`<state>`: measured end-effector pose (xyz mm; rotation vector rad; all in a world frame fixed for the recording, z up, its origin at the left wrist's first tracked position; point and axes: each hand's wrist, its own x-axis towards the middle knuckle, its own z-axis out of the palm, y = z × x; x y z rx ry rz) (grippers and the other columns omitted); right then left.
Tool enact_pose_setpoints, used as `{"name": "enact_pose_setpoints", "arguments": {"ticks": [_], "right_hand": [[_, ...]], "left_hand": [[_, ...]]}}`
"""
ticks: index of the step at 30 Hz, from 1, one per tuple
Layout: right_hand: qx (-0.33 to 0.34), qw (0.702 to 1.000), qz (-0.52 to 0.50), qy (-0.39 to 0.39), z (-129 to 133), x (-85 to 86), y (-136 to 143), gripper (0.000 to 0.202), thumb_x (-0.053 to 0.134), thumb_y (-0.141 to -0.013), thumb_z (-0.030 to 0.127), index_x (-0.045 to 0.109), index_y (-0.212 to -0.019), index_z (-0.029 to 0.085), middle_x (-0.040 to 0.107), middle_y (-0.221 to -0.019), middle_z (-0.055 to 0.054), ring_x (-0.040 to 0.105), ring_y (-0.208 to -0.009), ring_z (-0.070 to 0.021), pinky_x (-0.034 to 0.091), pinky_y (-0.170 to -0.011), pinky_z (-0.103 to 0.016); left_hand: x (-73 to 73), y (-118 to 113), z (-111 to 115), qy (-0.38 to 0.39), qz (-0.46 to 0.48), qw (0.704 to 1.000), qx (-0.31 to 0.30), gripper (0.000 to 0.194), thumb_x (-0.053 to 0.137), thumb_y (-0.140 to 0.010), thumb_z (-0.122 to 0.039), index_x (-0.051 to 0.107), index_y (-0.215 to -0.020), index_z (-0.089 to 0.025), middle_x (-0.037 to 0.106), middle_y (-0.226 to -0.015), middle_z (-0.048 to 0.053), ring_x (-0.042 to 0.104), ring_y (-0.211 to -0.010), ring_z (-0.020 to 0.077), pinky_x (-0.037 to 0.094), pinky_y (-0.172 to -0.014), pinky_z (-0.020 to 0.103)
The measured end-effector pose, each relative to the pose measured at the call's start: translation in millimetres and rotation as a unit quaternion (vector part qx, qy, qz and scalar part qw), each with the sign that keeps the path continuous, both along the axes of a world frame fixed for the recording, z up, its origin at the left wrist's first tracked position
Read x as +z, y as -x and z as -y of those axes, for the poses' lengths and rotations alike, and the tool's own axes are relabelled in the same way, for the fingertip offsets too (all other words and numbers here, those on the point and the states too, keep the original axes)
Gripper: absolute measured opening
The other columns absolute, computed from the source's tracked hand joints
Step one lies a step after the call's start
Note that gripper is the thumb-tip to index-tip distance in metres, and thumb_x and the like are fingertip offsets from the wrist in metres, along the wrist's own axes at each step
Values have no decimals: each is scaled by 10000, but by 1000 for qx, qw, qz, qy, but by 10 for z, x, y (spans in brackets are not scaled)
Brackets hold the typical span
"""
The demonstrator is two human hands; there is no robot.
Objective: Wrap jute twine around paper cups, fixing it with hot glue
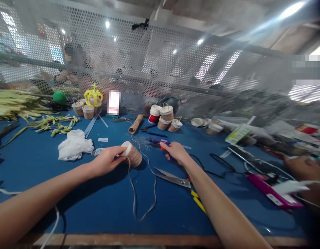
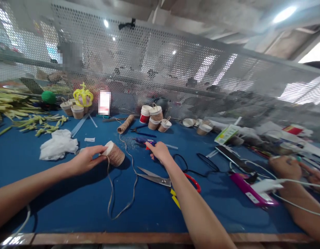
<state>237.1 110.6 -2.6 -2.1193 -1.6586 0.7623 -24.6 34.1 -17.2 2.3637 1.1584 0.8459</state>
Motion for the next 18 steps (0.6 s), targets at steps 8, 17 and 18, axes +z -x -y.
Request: {"name": "enact_pose_setpoints", "arguments": {"ticks": [8,17,18], "right_hand": [[15,982,144,-119,209,199,180,198,516,-810,235,564,-938,91,530,-1087,-191,479,-1046,-285,369,-829,-400],[299,950,-79,-50,979,188,888,298,643,-653,388,613,-834,152,663,-724,-45,586,-619,-149,418,-559,-241],[296,949,-111,-27,987,148,916,240,625,-675,317,599,-838,143,657,-702,-42,567,-564,-129,412,-518,-229]], "left_hand": [[-31,-14,-9,-14,-7,1000,10,189,412,-832,-207,561,-909,-118,611,-846,72,560,-761,180,420,-693,267],[0,-5,-6,-15,27,999,42,164,427,-816,-197,560,-893,-141,619,-853,53,560,-767,164,429,-699,258],[5,-3,-8,-19,30,998,43,162,430,-813,-191,558,-900,-143,619,-860,54,560,-773,163,430,-704,259]]}}
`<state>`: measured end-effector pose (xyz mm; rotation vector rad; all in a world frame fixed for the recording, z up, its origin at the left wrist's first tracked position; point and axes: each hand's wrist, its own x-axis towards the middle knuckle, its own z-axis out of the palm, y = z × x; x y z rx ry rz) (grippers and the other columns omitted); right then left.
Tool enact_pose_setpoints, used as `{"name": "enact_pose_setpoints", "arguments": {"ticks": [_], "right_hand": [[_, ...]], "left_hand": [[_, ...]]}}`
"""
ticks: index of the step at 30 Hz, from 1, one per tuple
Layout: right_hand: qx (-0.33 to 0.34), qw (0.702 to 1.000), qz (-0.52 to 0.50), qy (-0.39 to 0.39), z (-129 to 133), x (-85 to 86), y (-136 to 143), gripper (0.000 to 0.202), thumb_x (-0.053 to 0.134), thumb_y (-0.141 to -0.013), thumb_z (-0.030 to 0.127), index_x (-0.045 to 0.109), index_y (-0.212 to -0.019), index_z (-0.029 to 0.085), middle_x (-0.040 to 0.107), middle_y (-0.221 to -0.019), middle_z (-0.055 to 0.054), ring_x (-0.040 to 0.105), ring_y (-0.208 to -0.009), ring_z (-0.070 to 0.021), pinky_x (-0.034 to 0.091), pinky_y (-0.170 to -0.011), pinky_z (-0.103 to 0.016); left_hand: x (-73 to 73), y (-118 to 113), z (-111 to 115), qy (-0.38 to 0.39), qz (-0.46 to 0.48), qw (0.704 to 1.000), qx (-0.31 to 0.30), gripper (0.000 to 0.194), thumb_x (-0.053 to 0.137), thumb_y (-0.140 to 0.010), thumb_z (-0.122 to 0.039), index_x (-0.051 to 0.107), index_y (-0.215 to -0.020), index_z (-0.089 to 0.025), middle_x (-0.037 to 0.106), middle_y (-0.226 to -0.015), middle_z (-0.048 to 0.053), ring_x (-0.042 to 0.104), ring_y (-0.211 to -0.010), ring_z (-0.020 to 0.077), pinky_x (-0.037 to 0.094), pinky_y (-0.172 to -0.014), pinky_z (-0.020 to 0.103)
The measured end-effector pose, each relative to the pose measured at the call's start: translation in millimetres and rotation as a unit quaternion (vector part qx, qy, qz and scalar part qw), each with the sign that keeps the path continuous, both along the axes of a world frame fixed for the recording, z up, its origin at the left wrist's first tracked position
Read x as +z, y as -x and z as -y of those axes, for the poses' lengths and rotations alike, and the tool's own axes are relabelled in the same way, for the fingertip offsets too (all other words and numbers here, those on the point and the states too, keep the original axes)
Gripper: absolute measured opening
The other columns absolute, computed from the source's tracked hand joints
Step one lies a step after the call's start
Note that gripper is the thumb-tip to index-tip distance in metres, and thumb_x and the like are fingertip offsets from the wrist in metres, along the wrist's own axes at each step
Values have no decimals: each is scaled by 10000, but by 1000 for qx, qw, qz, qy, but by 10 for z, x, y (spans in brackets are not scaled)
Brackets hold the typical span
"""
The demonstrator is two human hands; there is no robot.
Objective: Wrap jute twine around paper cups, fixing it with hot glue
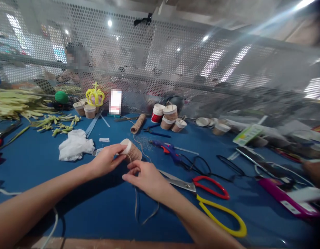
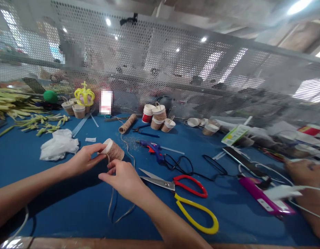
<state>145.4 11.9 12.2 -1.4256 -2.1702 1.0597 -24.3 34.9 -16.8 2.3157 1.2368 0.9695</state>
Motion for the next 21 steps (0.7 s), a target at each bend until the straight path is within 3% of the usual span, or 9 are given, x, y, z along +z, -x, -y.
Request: {"name": "enact_pose_setpoints", "arguments": {"ticks": [3,8,12,21], "right_hand": [[-1,998,-48,31,-44,-61,-23,97,482,-770,218,556,-767,155,592,-582,4,463,-432,-81,356,-412,-195],[-53,974,-41,-217,-131,-14,-231,132,488,-796,278,551,-726,185,485,-540,30,447,-507,-108,368,-485,-224],[-35,945,-8,-324,-138,24,-304,146,496,-810,264,575,-719,181,499,-633,-1,483,-593,-125,386,-552,-239],[-17,930,-32,-366,-119,42,-295,144,490,-828,244,558,-721,176,497,-675,-8,483,-637,-124,398,-606,-243]], "left_hand": [[19,7,-6,-4,-7,1000,-7,161,432,-814,-189,558,-901,-138,617,-850,61,559,-767,167,433,-697,267],[62,9,13,7,-17,999,-46,196,413,-833,-187,562,-949,-133,620,-878,79,562,-822,183,431,-739,286],[98,-9,66,5,-43,995,-86,218,431,-831,-188,543,-1005,-120,617,-886,85,557,-807,177,428,-726,275],[183,-41,142,63,-14,988,-143,183,441,-828,-170,548,-964,-113,613,-845,54,545,-734,129,418,-662,210]]}}
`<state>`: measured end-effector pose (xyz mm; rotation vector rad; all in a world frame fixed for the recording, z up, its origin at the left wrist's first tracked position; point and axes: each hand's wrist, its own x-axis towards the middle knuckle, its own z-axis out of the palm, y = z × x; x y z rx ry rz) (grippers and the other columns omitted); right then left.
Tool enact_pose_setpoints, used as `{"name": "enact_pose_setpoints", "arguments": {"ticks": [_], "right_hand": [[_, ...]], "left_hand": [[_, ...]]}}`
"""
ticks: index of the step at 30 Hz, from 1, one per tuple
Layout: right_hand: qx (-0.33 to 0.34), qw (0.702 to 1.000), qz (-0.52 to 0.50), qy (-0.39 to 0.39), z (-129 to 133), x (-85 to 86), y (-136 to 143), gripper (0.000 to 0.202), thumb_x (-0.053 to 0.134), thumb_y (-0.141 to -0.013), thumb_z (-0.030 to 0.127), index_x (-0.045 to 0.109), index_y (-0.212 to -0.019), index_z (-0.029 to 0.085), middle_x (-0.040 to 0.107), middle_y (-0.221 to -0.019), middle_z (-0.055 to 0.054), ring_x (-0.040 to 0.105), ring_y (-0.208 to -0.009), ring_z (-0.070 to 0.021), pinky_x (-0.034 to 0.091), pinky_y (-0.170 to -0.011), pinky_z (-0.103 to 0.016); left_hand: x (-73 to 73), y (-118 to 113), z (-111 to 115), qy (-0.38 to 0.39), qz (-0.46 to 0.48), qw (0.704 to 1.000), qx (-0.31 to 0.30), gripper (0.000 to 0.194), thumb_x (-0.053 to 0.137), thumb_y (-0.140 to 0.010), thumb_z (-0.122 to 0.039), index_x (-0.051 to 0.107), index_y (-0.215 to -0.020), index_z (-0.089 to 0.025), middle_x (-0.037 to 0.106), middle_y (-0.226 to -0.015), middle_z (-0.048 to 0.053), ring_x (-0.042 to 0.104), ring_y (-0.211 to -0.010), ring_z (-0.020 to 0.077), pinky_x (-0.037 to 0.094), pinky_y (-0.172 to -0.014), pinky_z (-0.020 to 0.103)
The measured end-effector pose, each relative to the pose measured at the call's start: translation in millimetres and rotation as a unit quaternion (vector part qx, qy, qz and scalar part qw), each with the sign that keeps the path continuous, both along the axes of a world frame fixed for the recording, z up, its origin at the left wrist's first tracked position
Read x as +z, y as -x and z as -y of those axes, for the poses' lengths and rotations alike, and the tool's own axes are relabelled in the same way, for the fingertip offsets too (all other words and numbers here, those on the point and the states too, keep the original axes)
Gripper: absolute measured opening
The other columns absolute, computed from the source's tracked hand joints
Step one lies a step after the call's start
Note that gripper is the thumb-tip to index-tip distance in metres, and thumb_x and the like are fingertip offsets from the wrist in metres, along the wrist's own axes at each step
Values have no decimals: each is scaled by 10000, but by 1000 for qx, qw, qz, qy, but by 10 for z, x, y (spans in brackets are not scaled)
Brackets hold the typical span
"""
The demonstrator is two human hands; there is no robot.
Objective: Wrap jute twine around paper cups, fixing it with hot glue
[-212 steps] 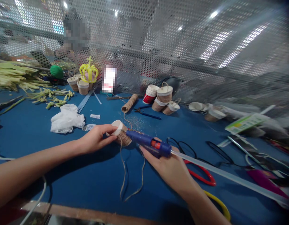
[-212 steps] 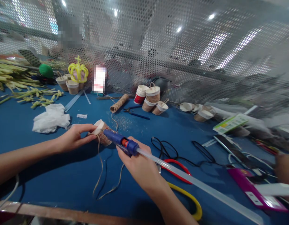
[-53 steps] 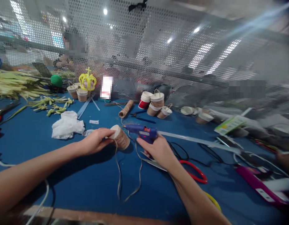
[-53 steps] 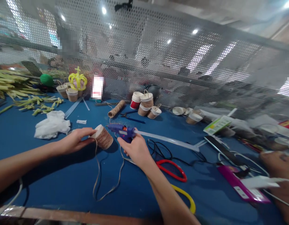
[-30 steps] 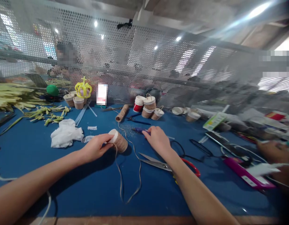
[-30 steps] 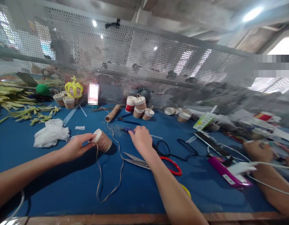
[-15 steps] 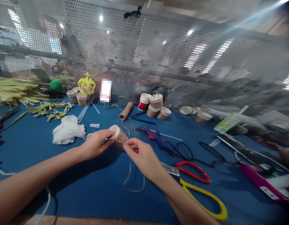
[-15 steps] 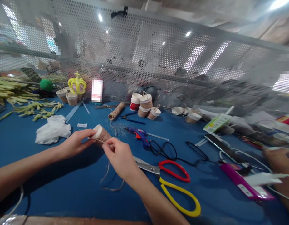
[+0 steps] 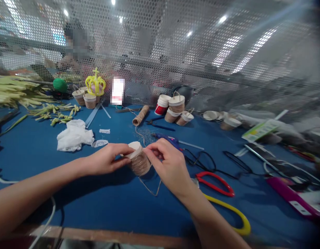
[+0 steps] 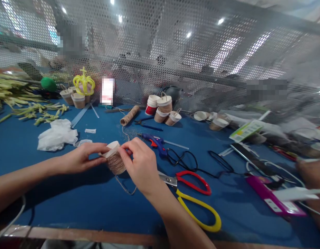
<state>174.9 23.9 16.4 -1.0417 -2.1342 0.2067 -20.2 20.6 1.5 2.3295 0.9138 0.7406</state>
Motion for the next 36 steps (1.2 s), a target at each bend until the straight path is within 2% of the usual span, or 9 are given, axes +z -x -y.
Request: {"name": "enact_pose_setpoints", "arguments": {"ticks": [9,18,31,36], "right_hand": [[-22,997,-12,76,-4,16,-24,157,501,-805,272,540,-680,186,487,-626,6,455,-574,-110,386,-544,-233],[-34,988,-26,149,24,62,-30,159,540,-760,292,549,-646,181,479,-564,23,423,-507,-96,365,-478,-216],[26,953,-105,282,-19,81,-72,112,539,-759,276,564,-778,169,559,-654,4,515,-594,-109,441,-552,-233],[70,930,-112,344,-22,102,-93,196,518,-783,279,599,-925,170,570,-676,7,521,-608,-105,424,-555,-229]], "left_hand": [[39,18,3,116,62,991,-30,215,444,-838,-226,558,-982,-116,617,-889,49,550,-802,146,432,-722,234],[61,49,7,173,77,980,-58,236,462,-831,-228,571,-1015,-128,615,-936,52,546,-828,148,441,-739,236],[87,75,16,272,142,948,-84,206,529,-780,-160,601,-971,-134,625,-879,42,552,-785,139,454,-723,230],[105,83,23,314,178,927,-105,173,533,-777,-117,617,-924,-150,621,-847,17,546,-771,119,439,-726,208]]}}
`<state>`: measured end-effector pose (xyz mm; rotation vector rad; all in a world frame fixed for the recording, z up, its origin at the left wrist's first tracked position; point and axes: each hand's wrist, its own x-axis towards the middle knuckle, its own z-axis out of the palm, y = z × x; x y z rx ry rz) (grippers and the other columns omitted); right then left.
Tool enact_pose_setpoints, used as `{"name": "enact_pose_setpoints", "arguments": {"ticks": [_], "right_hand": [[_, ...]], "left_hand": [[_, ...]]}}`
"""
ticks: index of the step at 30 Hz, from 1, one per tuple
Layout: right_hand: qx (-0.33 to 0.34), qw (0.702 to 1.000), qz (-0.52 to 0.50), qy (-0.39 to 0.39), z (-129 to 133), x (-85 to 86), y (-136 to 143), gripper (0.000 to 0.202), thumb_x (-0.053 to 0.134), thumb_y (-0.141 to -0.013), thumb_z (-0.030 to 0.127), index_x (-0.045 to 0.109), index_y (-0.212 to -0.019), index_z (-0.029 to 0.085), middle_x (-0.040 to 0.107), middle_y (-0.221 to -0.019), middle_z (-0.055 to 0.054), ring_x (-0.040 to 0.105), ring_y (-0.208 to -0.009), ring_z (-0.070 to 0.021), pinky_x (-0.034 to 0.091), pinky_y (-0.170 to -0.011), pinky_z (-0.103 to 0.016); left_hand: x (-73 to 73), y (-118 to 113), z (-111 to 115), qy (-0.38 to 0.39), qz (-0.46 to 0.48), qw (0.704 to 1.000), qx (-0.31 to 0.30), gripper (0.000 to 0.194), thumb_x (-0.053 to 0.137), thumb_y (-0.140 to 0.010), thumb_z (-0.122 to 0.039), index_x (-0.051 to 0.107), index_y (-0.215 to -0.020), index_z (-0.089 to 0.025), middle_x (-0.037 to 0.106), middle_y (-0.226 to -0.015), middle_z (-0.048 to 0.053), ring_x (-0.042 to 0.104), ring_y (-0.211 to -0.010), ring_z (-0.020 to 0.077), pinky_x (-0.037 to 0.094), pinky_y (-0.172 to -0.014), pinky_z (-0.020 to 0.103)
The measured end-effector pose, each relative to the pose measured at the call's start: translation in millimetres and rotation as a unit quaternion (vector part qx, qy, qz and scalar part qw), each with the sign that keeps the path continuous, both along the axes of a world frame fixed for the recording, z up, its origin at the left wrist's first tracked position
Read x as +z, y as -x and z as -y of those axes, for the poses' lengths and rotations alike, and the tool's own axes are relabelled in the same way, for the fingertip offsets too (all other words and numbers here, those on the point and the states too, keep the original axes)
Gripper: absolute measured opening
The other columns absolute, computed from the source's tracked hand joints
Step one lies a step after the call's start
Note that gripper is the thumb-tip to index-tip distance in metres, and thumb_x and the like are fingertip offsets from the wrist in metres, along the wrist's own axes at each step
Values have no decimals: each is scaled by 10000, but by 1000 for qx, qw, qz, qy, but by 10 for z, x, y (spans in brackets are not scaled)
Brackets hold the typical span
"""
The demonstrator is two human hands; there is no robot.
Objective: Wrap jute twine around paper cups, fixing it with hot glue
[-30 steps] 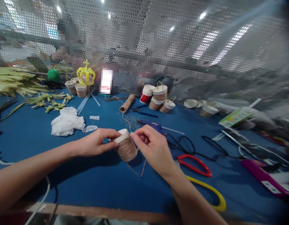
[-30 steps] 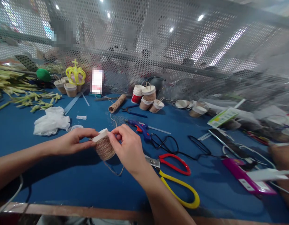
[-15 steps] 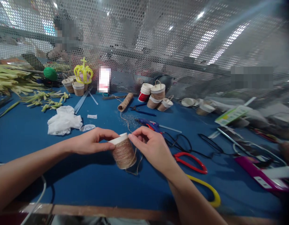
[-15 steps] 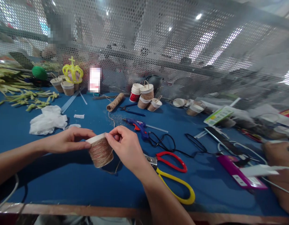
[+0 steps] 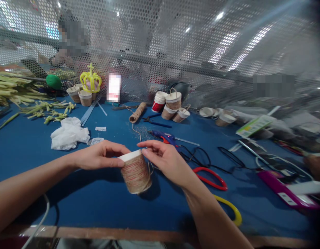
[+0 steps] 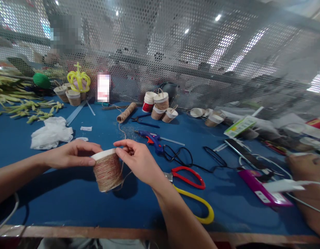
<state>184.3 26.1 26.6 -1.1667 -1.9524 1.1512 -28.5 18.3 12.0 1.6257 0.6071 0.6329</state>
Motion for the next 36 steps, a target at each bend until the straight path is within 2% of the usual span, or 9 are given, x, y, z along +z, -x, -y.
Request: {"name": "enact_pose_setpoints", "arguments": {"ticks": [3,8,12,16,19,23,25,30,36], "right_hand": [[37,997,-19,62,-18,18,-16,192,517,-787,286,610,-906,168,567,-689,7,496,-583,-89,395,-509,-205],[73,986,-39,144,-47,32,-39,153,559,-758,310,571,-795,162,455,-594,57,389,-491,-53,303,-438,-174],[85,981,-59,165,-53,22,-53,156,570,-754,314,536,-757,162,436,-581,67,361,-477,-43,273,-428,-169],[89,979,-67,170,-72,11,-64,183,579,-749,334,515,-748,163,421,-576,70,360,-476,-45,276,-436,-175],[90,986,-38,138,-77,9,-58,177,577,-756,327,519,-757,160,427,-593,64,361,-489,-47,291,-454,-182],[80,996,14,42,-31,1,-10,129,530,-790,285,536,-757,160,499,-672,30,438,-596,-77,357,-551,-201],[71,997,35,7,11,-5,27,119,513,-796,276,535,-756,166,526,-694,18,468,-631,-95,379,-580,-216],[45,992,90,-77,112,-1,109,111,483,-811,243,535,-738,177,536,-659,21,473,-601,-104,380,-556,-221],[29,977,111,-179,167,-28,139,98,478,-823,204,539,-749,182,543,-685,15,490,-616,-102,388,-589,-220]], "left_hand": [[1,5,2,33,18,999,-6,159,558,-771,-137,629,-911,-155,629,-828,14,550,-757,117,438,-722,210],[2,10,3,65,37,997,-17,161,594,-756,-156,642,-910,-163,634,-819,7,552,-747,109,437,-730,206],[2,17,-7,67,40,997,-12,158,617,-744,-200,650,-893,-162,633,-827,13,553,-753,112,444,-737,215],[-19,24,-33,67,52,996,-14,255,674,-683,-251,634,-915,-152,629,-862,37,557,-768,138,455,-719,244],[-40,13,-44,18,20,1000,-9,241,679,-665,-231,620,-878,-136,613,-834,29,541,-767,137,442,-721,247],[-37,-28,-16,-84,-99,991,28,217,628,-709,-283,604,-845,-116,591,-764,16,520,-730,133,421,-683,230],[-19,-61,14,-112,-139,983,44,232,599,-729,-314,604,-850,-117,601,-766,17,522,-716,133,418,-659,221],[19,-167,86,-155,-164,968,108,176,554,-743,-276,606,-773,-110,608,-718,17,517,-662,119,409,-604,200],[12,-253,145,-190,-168,952,169,154,517,-738,-235,603,-732,-107,577,-618,2,487,-563,97,388,-530,186]]}}
